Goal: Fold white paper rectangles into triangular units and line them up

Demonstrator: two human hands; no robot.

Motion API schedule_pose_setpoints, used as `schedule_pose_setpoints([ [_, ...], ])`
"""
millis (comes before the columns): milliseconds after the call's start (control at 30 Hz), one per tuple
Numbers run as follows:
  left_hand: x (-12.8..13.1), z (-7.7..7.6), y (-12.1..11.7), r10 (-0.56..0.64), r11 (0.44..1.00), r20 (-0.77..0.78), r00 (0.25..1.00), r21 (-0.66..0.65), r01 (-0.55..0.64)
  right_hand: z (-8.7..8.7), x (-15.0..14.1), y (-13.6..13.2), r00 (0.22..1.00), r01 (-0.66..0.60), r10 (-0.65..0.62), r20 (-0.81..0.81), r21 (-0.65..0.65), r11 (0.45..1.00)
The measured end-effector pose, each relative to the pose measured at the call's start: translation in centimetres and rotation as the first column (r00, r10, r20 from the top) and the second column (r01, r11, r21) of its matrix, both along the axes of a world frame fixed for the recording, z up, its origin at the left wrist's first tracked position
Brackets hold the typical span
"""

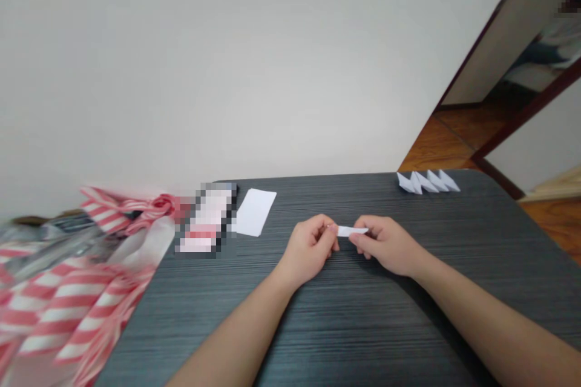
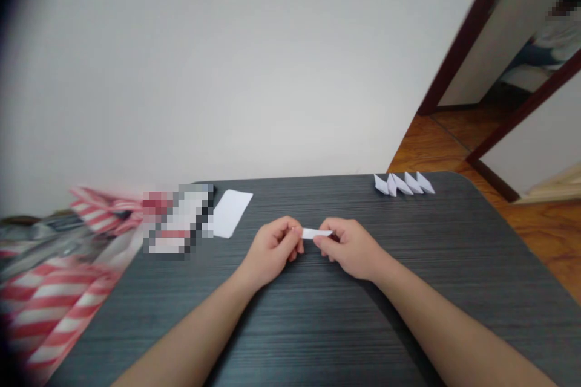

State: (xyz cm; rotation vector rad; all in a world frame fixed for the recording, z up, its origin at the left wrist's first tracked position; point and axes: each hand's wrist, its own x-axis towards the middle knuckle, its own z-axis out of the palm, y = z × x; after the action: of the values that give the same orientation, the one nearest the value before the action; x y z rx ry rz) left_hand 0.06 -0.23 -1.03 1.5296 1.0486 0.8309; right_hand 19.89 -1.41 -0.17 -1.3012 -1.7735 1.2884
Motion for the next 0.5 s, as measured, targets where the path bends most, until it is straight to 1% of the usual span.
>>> schedule_pose_setpoints([
  [67,0.01,0.04,0.04,-0.027,1.000,-0.016,1.000,0.003,0.027,-0.10,-0.04,-0.05,1.000,-0.011,0.011,-0.008,-0.018,1.000],
  [167,-0.04,0.18,0.08,-0.068,0.997,-0.085,0.994,0.015,0.070,-0.49,-0.18,-0.02,1.000,-0.007,0.007,-0.008,-0.042,0.999],
  [233,-0.10,0.32,0.09,-0.066,0.998,-0.111,0.992,0.012,0.068,-0.69,-0.22,0.05,0.999,0.007,-0.009,-0.033,-0.047,0.999],
  [333,-0.16,0.51,0.05,-0.034,0.999,-0.102,0.994,-0.002,0.034,-0.66,-0.19,0.11,0.998,0.034,-0.035,-0.058,-0.017,0.999],
  [500,-0.20,0.54,-0.15,-0.034,0.999,-0.088,0.996,-0.020,0.033,-0.26,-0.19,0.00,0.999,0.049,-0.048,-0.010,0.049,0.998],
])
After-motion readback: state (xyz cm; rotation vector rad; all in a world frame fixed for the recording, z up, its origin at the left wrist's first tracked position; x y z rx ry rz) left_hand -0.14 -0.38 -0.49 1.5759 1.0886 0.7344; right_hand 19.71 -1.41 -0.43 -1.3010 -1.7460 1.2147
